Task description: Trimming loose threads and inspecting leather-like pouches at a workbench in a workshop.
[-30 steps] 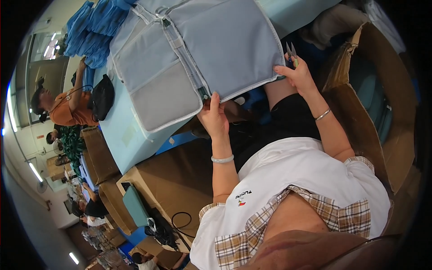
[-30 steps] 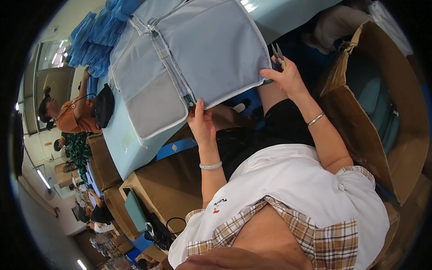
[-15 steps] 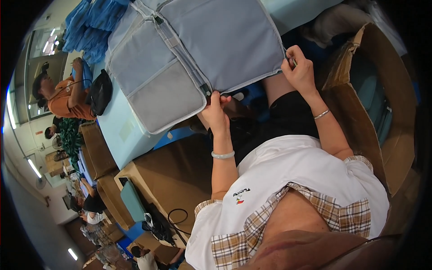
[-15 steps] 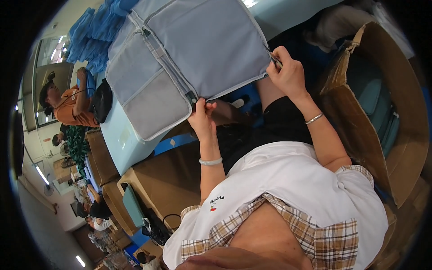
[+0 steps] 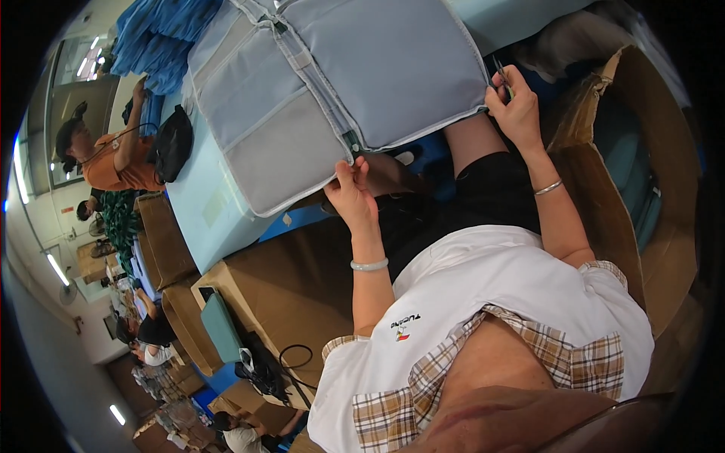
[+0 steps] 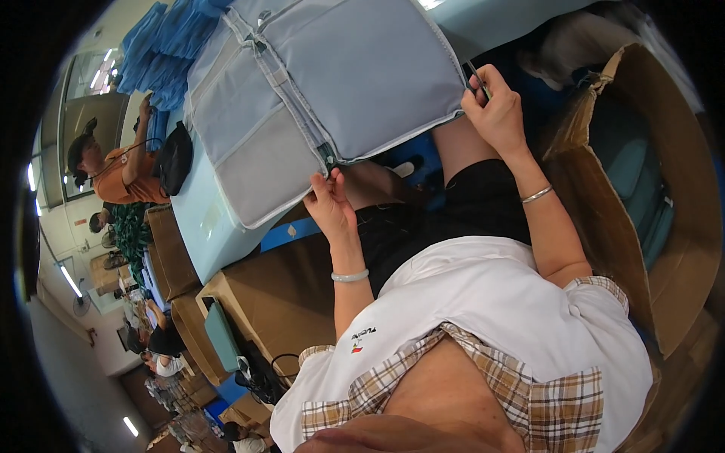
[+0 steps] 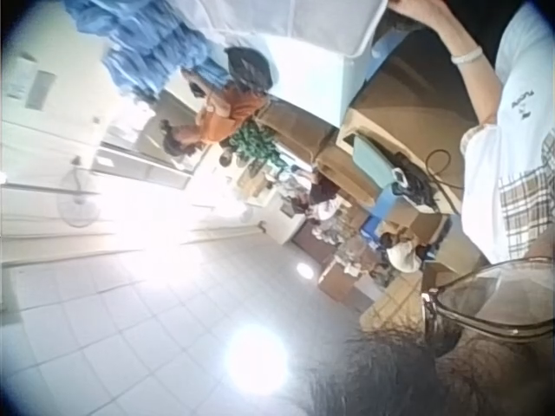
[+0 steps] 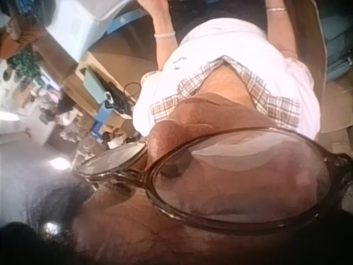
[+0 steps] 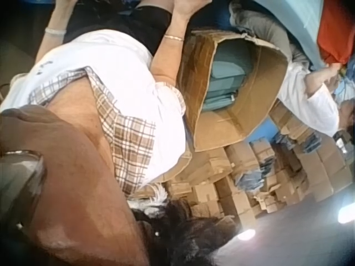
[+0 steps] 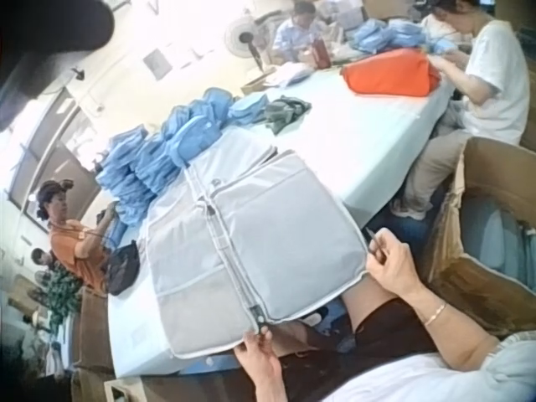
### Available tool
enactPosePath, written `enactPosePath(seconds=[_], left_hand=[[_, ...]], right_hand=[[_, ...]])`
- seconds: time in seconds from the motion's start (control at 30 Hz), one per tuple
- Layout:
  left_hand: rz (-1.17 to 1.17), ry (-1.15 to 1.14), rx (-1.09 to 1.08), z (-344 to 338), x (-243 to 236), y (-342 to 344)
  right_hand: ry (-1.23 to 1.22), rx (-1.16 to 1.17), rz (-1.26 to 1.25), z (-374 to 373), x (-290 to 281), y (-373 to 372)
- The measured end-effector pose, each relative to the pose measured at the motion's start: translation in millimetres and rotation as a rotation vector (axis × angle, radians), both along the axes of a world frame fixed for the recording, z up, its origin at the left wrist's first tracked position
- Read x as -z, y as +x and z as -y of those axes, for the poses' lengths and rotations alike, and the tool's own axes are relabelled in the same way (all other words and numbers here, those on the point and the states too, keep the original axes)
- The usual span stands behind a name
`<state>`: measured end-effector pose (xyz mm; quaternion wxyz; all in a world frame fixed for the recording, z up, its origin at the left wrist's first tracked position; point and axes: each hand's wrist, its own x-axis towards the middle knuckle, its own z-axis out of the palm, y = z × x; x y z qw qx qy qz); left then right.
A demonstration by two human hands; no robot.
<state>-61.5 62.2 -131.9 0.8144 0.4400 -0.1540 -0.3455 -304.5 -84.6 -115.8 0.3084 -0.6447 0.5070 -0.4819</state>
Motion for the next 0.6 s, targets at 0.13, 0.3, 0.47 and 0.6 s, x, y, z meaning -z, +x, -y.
enactPosePath(seconds=[0.13, 0.3, 0.47, 0.6], left_hand=[[0.02, 0.198, -0.071, 8, -8, -1], [-0.06, 0.321, -0.065, 6, -23, 5], [-0.613, 0.188, 0.043, 1, -39, 16], [-0.387, 0.165, 0.089, -28, -41, 32]], right_hand=[[0.021, 0.009, 0.0, 1, -1, 0], [-0.001, 0.023, 0.014, 0, -4, -1], [0.003, 0.027, -0.001, 0, -12, -3], [-0.027, 0.037, 0.014, 2, -13, -5]])
